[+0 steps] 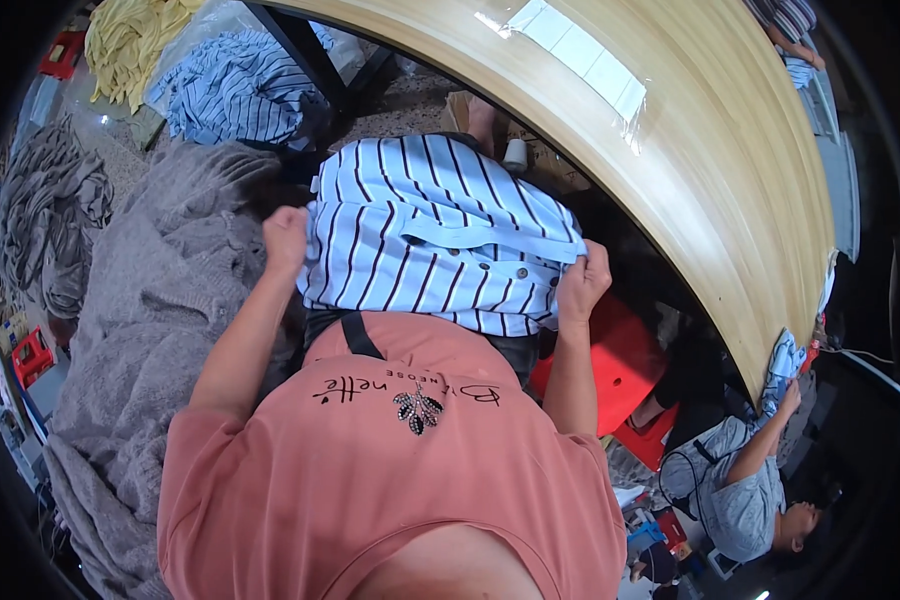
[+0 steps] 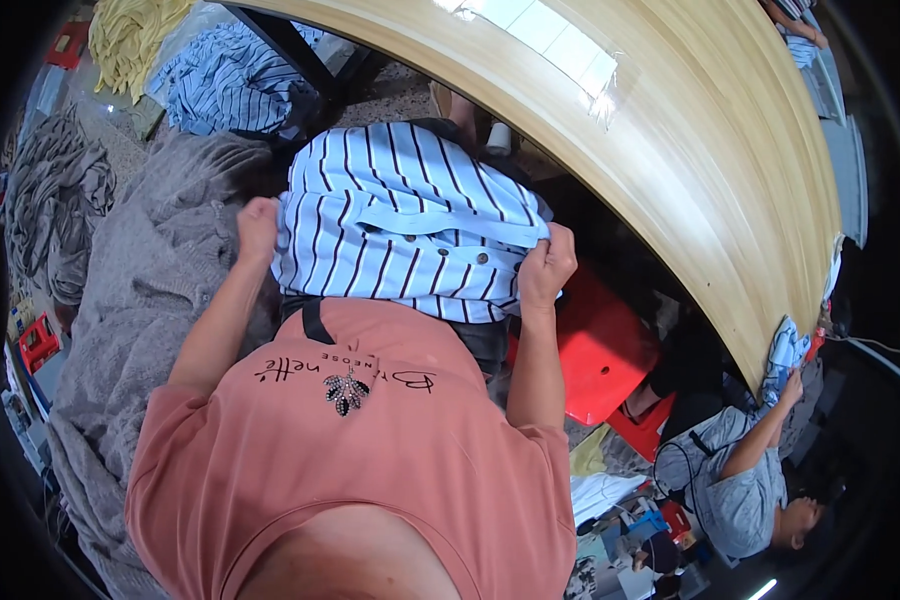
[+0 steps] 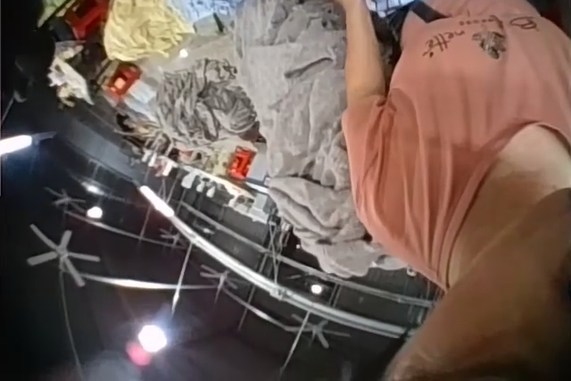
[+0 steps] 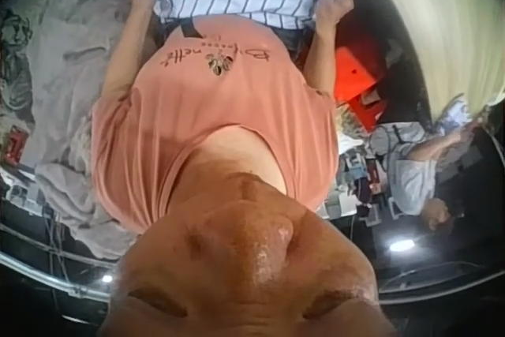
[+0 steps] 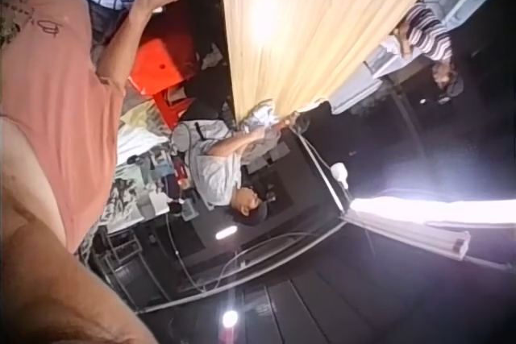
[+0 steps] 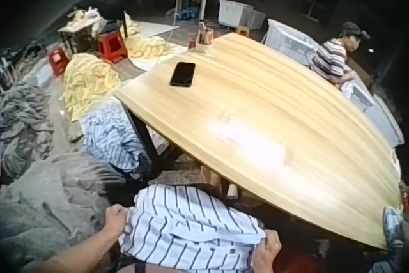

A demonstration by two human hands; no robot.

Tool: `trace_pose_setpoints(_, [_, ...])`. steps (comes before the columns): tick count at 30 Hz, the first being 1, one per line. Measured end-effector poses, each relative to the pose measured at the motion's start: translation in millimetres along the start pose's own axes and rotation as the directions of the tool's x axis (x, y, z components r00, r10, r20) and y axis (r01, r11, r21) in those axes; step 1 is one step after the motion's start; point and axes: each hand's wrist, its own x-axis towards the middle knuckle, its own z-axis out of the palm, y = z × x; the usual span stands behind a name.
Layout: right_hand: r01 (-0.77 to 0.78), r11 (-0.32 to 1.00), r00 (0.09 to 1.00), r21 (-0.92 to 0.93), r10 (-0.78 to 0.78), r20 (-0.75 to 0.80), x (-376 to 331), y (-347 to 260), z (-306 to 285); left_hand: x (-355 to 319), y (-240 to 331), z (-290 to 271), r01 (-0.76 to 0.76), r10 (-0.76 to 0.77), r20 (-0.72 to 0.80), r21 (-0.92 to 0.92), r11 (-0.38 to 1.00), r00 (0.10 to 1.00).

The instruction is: Folding and inspecting striped garments on a wooden table.

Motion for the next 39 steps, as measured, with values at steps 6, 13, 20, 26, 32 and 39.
trace_pose_setpoints(6, [0.302,0.822,0.897,-0.482,-0.416,-0.148,29,-25,5,48,-9,-40,-0.034,0.125,-0.262,0.326,0.945,0.957])
trace_pose_setpoints(13, [0.298,0.953,0.759,0.063,-0.276,0.59,-18,-98,43,-69,121,31,-0.602,0.568,0.291,0.033,0.798,0.77])
trace_pose_setpoints(20, [0.181,0.97,0.718,0.164,-0.244,0.652,-23,-97,78,-67,129,66,-0.864,0.714,0.489,0.227,0.45,0.501])
trace_pose_setpoints(26, [0.199,0.98,0.652,0.005,-0.136,0.746,-25,-92,93,-55,127,74,-0.875,0.6,0.64,0.395,0.278,0.48])
trace_pose_setpoints(32, [0.558,0.816,0.684,0.149,-0.554,0.475,-30,-96,80,-44,137,60,-0.921,0.548,0.757,0.187,0.341,0.356])
trace_pose_setpoints(39, [0.352,0.934,0.676,0.059,-0.297,0.675,-34,-97,93,-43,130,68,-0.937,0.499,0.804,0.198,0.288,0.323])
